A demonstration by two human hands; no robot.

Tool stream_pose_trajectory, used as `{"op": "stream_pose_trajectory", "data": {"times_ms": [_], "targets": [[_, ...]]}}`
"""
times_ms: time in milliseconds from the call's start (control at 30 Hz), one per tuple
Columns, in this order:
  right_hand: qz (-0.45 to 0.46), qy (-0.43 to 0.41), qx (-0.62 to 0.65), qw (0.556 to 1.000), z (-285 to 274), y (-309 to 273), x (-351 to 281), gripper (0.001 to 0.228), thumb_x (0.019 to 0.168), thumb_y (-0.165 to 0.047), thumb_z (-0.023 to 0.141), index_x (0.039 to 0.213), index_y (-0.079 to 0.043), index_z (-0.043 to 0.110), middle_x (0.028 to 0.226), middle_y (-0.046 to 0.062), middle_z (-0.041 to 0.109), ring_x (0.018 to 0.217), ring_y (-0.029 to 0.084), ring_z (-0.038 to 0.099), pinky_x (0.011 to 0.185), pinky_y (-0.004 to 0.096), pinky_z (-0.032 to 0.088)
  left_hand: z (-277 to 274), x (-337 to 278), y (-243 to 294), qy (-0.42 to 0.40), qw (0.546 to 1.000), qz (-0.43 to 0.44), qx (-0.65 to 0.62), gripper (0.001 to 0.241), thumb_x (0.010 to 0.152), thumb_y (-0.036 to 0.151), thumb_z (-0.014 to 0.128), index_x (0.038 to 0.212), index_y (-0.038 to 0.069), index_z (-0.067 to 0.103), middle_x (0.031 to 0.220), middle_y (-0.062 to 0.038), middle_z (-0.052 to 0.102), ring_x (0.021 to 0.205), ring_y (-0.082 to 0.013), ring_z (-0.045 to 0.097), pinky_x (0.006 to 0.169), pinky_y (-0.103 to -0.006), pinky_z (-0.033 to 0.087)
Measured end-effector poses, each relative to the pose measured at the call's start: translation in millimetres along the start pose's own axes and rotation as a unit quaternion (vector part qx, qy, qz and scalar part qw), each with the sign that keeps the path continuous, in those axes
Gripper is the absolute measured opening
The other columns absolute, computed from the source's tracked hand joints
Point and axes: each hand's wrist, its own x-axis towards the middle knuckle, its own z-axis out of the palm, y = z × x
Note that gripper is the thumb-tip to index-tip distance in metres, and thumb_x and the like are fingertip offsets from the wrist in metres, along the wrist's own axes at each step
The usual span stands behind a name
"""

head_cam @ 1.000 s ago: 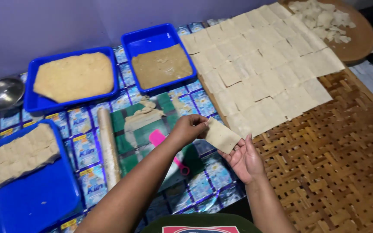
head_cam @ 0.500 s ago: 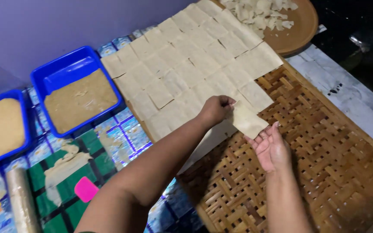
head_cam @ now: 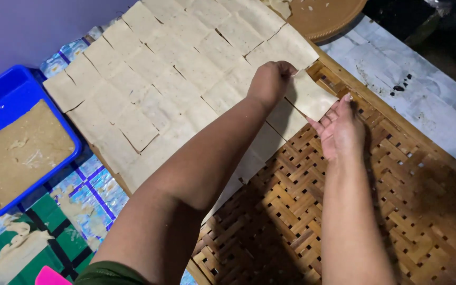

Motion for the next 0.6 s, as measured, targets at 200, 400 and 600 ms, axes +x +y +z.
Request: {"op": "stream_pose_trajectory", "data": {"times_ms": [200,400,600], "targets": [[0.0,0.026,-0.052,0.998,22,-8,-19,0.06,0.106,-0.052,0.051,0.138,-0.001,0.047,0.15,0.034,0.042,0.143,0.041,0.045,0.117,0.051,0.046,-12,-9,7,0.001,0.998,0.01,0.067,0.012,0.09,0.018,0.07,0.095,0.018,0.08,0.096,-0.01,0.077,0.099,-0.034,0.075,0.087,-0.0419,0.061],[-0.003,0.038,-0.064,0.997,27,-12,-24,0.065,0.108,-0.049,0.05,0.144,0.005,0.042,0.152,0.038,0.036,0.144,0.044,0.041,0.117,0.052,0.047,-22,-14,24,-0.028,0.993,0.006,0.117,0.014,0.089,0.023,0.073,0.099,0.016,0.08,0.1,-0.009,0.076,0.103,-0.0318,0.075,0.09,-0.0425,0.062],[-0.02,0.042,-0.075,0.996,20,-11,-25,0.05,0.11,-0.037,0.053,0.138,0.003,0.05,0.144,0.034,0.049,0.14,0.043,0.047,0.114,0.053,0.048,-6,-7,11,-0.022,0.983,0.043,0.175,0.01,0.09,0.025,0.071,0.093,0.017,0.076,0.096,-0.007,0.071,0.097,-0.0269,0.075,0.083,-0.0361,0.063]]}}
